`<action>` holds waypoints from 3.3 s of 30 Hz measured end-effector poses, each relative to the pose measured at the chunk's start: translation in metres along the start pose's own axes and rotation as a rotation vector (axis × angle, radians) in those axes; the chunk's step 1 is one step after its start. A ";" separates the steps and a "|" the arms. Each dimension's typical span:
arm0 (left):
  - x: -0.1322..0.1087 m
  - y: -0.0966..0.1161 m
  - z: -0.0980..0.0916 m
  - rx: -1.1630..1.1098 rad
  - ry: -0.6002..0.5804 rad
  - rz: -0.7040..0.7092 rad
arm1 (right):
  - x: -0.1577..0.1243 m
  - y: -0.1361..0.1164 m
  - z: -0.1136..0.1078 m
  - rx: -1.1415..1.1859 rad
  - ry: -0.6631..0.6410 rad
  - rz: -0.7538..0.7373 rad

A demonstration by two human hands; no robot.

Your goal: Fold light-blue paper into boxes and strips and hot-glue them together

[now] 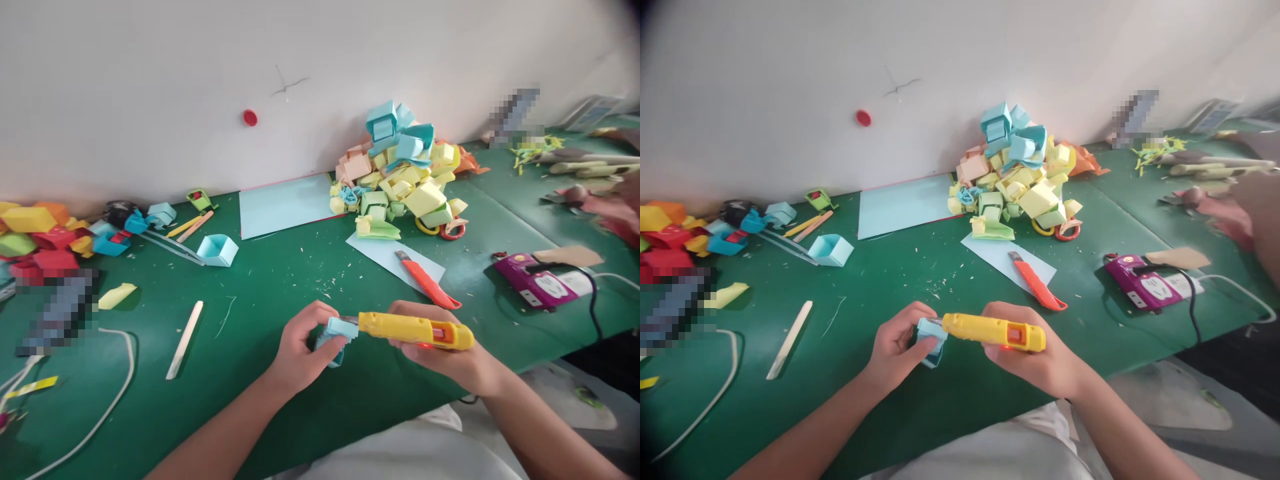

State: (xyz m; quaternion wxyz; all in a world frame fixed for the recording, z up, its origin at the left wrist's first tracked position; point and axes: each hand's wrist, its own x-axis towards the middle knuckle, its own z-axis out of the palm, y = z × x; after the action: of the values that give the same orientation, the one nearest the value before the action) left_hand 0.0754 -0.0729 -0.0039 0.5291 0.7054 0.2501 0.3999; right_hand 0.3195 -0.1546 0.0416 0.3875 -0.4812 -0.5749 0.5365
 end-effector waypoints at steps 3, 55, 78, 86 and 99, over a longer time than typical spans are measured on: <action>0.000 0.001 0.000 0.002 0.002 -0.003 | 0.002 0.003 0.001 -0.044 -0.042 -0.015; 0.000 0.001 0.000 -0.001 -0.040 0.040 | -0.005 0.007 -0.004 -0.290 -0.026 -0.078; 0.000 0.002 0.001 -0.005 -0.043 0.027 | -0.010 0.013 -0.010 -0.308 -0.024 -0.140; 0.000 0.001 0.001 -0.002 -0.049 0.039 | -0.012 0.010 -0.008 -0.291 -0.089 -0.132; -0.001 0.001 0.000 0.003 -0.045 0.042 | -0.010 0.011 -0.008 -0.280 0.010 -0.175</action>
State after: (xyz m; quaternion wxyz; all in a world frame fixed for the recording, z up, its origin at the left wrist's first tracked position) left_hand 0.0749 -0.0738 -0.0033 0.5251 0.7200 0.2239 0.3946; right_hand 0.3312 -0.1628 0.0323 0.3646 -0.4812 -0.6818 0.4130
